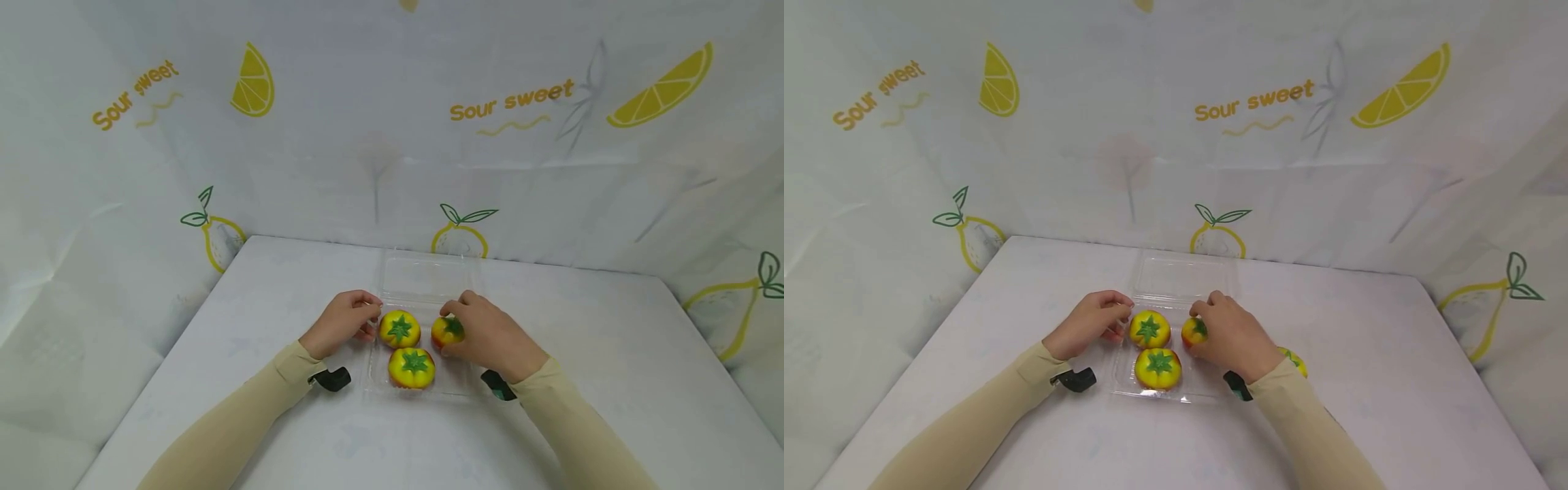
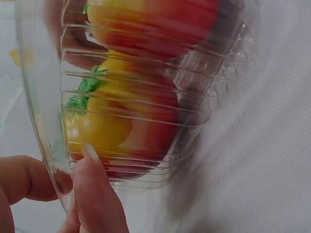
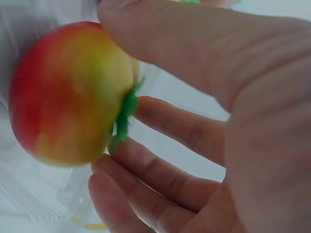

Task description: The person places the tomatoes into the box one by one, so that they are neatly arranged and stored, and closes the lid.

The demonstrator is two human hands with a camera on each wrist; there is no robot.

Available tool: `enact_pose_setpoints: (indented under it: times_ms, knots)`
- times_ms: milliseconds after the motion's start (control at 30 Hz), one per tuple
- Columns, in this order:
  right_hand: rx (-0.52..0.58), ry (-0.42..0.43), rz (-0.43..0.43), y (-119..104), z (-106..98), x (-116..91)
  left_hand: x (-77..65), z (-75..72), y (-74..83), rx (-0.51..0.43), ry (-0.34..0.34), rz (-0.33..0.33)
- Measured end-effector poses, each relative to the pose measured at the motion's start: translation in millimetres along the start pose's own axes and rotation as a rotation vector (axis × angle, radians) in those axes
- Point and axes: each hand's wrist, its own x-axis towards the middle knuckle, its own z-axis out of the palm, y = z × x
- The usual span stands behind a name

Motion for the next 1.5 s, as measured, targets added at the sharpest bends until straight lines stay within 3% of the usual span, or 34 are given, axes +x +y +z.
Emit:
enact_pose_setpoints:
  times_ms: [233,500,733,1067,1500]
  knots:
    - [0.099,0.003,0.023,19,-18,-15,0.5,1.1,-0.2,0.005,-0.001,0.000]
    - [0.099,0.074,-0.001,57,-32,-40,0.6,-0.2,-1.4,0.005,0.009,-0.010]
    - [0.105,0.036,0.056,80,-29,-56,2.9,-4.6,-6.1,0.014,0.025,-0.017]
    - [0.176,0.019,0.029,105,-20,-81,2.3,-3.0,-3.4,0.028,0.020,-0.012]
    - [0.240,-0.026,0.019,120,-13,-85,3.1,-1.3,-1.8,0.040,0.013,-0.009]
